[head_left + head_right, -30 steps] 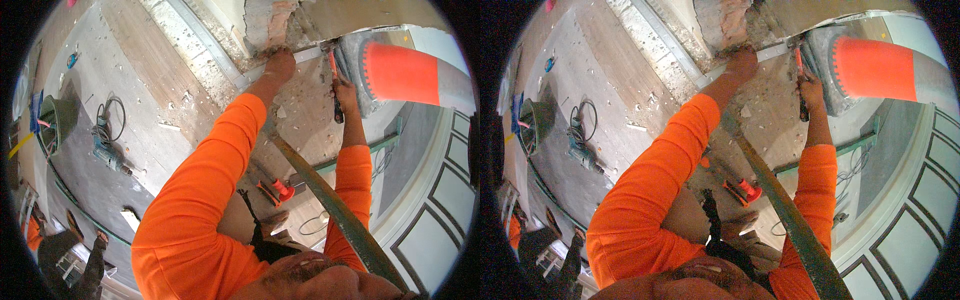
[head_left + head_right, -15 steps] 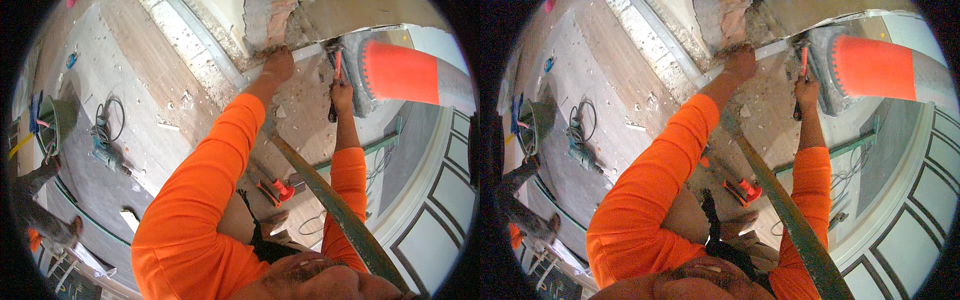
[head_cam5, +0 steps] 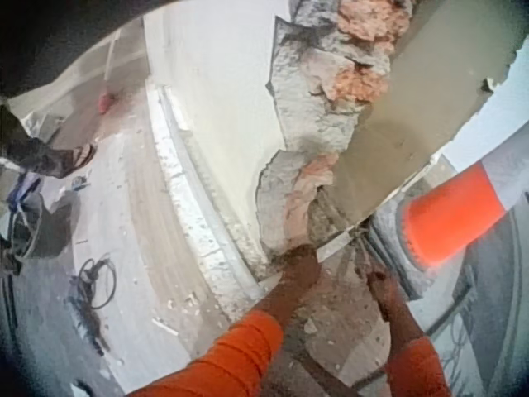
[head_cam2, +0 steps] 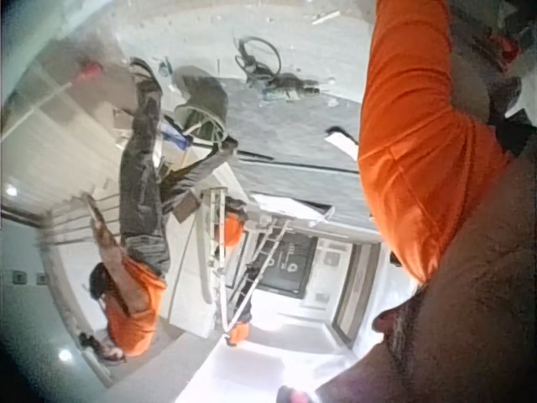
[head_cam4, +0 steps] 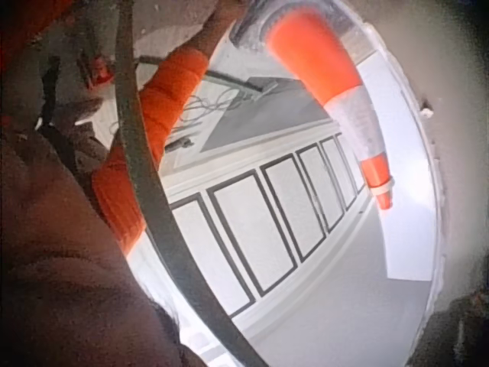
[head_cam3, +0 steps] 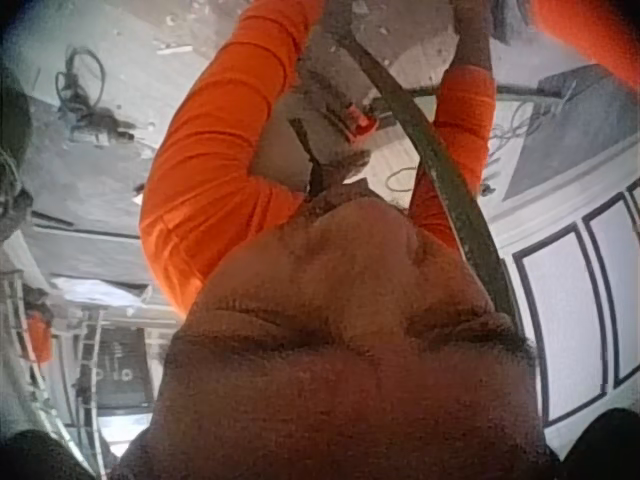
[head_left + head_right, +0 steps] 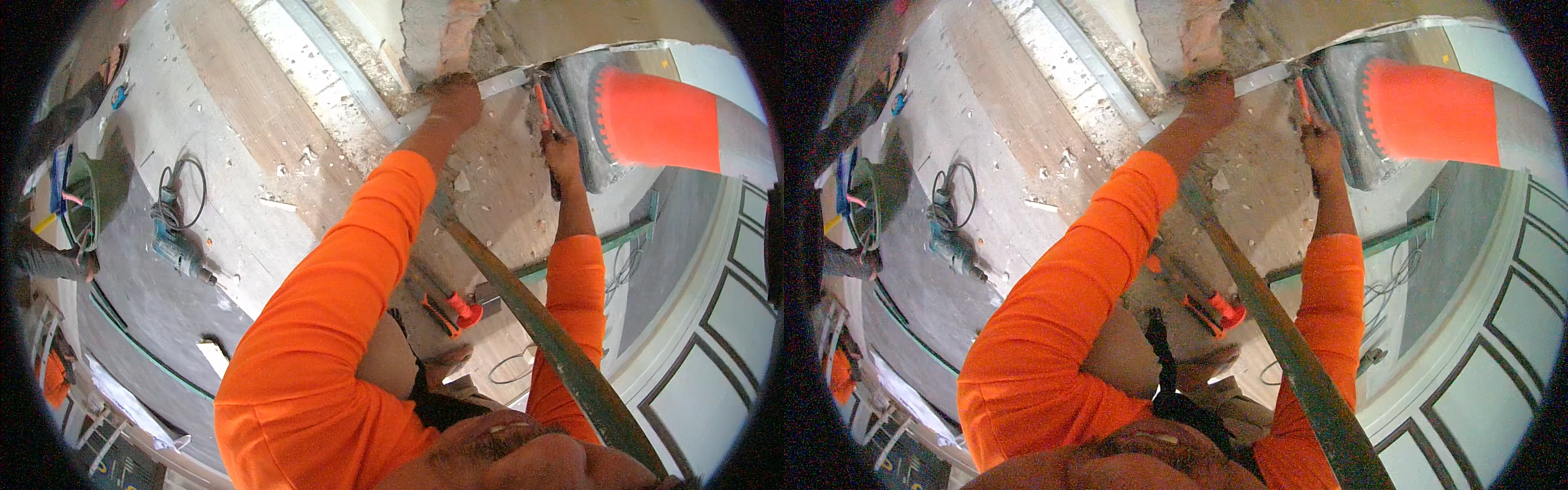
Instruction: The person kneels on the floor and uses a hammer and a red plastic block to tap a white baseboard into place along a wall. They repeatedly adjust the position of the baseboard and strike it to ensure a tight fit against the wall and floor.
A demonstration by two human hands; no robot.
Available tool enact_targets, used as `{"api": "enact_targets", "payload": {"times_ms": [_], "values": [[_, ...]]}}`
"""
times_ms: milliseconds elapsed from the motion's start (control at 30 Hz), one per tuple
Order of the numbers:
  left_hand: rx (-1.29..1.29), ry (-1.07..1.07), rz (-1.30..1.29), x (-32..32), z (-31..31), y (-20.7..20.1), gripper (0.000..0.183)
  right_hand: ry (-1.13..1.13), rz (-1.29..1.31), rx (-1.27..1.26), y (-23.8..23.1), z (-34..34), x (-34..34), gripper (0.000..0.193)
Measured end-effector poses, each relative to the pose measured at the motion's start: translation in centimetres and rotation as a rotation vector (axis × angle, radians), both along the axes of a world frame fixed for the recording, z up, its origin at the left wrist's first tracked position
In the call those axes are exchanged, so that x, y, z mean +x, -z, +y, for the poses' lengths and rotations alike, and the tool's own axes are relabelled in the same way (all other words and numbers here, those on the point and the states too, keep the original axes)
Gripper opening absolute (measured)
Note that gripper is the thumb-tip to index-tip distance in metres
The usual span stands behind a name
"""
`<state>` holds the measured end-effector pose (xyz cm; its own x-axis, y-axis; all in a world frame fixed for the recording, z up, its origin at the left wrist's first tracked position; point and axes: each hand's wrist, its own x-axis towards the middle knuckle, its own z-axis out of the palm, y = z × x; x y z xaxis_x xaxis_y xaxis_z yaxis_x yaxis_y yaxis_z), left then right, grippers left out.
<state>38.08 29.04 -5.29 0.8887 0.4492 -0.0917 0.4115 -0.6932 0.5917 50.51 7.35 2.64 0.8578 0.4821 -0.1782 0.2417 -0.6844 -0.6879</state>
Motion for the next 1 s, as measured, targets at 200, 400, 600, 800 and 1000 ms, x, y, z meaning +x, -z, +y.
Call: {"api": "enact_targets", "payload": {"times_ms": [200,400,600,800,1000], "values": [[-0.044,-0.022,0.020,-0.8,-0.5,-1.4,0.034,0.012,0.010,-0.010,-0.2,-0.3,-0.1,0.039],[-0.077,-0.072,0.054,-0.7,0.2,-0.6,0.037,-0.054,-0.034,-0.095,2.6,-1.1,1.7,0.031],[0.112,-0.088,0.092,-0.4,-0.7,-3.0,0.044,-0.025,0.001,-0.187,0.2,-1.4,0.3,0.032],[0.188,0.022,-0.006,-0.3,-1.2,1.3,0.043,0.123,0.236,0.128,-0.5,0.0,-4.4,0.039],[0.301,0.034,-0.006,0.0,-2.0,1.6,0.043,0.545,0.532,0.521,2.3,3.5,-8.7,0.027]]}}
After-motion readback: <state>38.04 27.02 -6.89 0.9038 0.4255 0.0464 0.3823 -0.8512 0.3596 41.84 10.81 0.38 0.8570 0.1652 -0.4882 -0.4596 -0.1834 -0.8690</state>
